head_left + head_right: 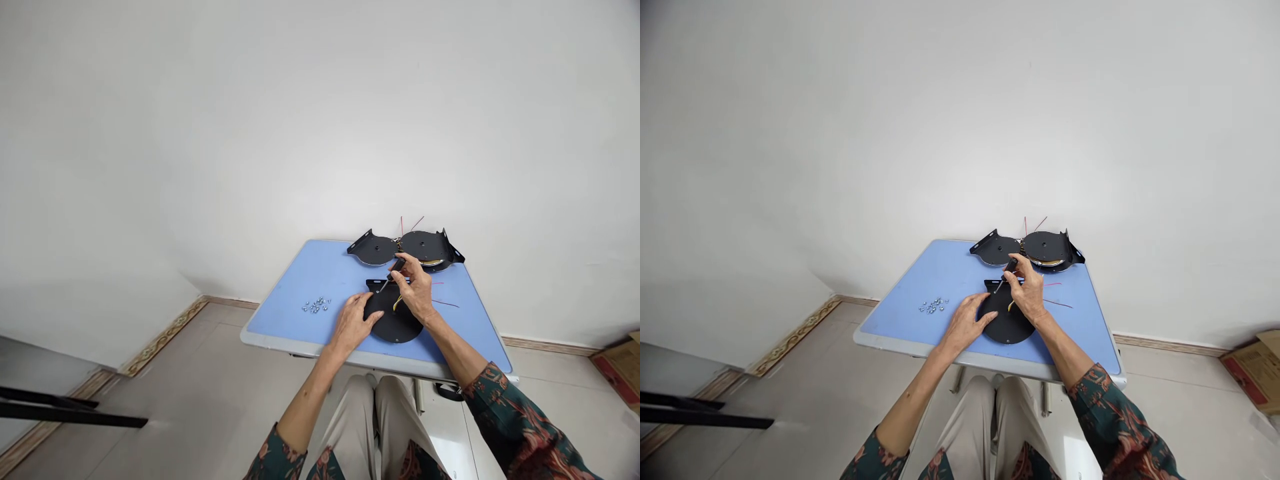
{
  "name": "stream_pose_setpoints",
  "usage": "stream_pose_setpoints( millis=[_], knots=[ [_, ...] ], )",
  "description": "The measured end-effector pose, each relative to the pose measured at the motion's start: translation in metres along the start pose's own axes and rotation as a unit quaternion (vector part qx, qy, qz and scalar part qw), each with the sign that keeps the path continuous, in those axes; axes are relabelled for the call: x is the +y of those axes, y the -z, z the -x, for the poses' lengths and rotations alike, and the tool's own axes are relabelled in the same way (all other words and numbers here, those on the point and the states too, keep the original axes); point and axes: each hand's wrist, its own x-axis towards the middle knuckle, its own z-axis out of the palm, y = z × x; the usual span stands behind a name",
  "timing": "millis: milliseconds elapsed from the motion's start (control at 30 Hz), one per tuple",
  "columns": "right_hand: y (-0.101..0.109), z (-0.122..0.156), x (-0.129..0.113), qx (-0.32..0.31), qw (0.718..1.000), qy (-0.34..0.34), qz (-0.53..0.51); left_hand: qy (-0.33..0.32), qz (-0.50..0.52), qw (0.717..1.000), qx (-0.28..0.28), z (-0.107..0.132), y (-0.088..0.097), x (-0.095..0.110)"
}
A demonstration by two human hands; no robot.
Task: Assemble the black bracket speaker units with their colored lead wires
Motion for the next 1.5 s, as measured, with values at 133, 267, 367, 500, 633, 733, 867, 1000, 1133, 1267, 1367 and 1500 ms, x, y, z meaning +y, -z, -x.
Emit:
stream_pose_setpoints(
  millis=[133, 267, 367, 500, 633, 733, 867, 1000, 1133, 1267, 1367, 1500],
  knots=[
    [-0.003, 0.0, 0.004, -0.018, 0.999, 0.009, 0.04, -0.009, 0.011, 1.0, -0.009, -0.003, 0.001, -0.005],
    [-0.006, 0.0, 0.009, -0.017, 0.999, 0.009, 0.043, -0.016, 0.007, 1.0, 0.002, -0.002, -0.002, -0.004],
    [-0.008, -0.001, 0.013, -0.025, 0.999, 0.009, 0.046, -0.016, 0.004, 1.0, 0.004, -0.002, -0.002, -0.003],
    [-0.009, -0.001, 0.017, -0.035, 0.998, 0.002, 0.055, -0.011, 0.007, 1.0, 0.001, -0.002, -0.001, -0.003],
    [-0.01, -0.001, 0.017, -0.037, 0.998, -0.003, 0.052, -0.015, 0.014, 1.0, -0.005, -0.002, -0.001, -0.003],
    [-0.01, -0.001, 0.015, -0.042, 0.998, -0.001, 0.051, -0.017, 0.016, 1.0, -0.008, -0.002, 0.0, -0.002],
    [-0.009, -0.001, 0.014, -0.047, 0.997, -0.005, 0.057, -0.021, 0.011, 1.0, -0.004, -0.001, 0.001, -0.002],
    [-0.009, -0.005, 0.011, -0.069, 0.996, -0.002, 0.053, -0.027, 0.007, 1.0, 0.003, -0.001, 0.001, -0.002],
    [-0.009, -0.01, 0.004, -0.114, 0.993, 0.005, 0.041, -0.021, 0.007, 1.0, 0.004, -0.002, 0.001, -0.002],
    [-0.009, -0.015, 0.001, -0.149, 0.989, -0.021, 0.005, -0.015, 0.013, 1.0, -0.001, -0.001, 0.0, -0.001],
    [-0.01, -0.017, 0.001, -0.193, 0.98, -0.039, -0.022, -0.013, 0.023, 1.0, 0.003, 0.0, 0.0, -0.001],
    [-0.011, -0.018, 0.001, -0.196, 0.979, -0.05, -0.011, 0.023, 0.039, 0.998, 0.034, -0.01, 0.008, 0.001]
  ],
)
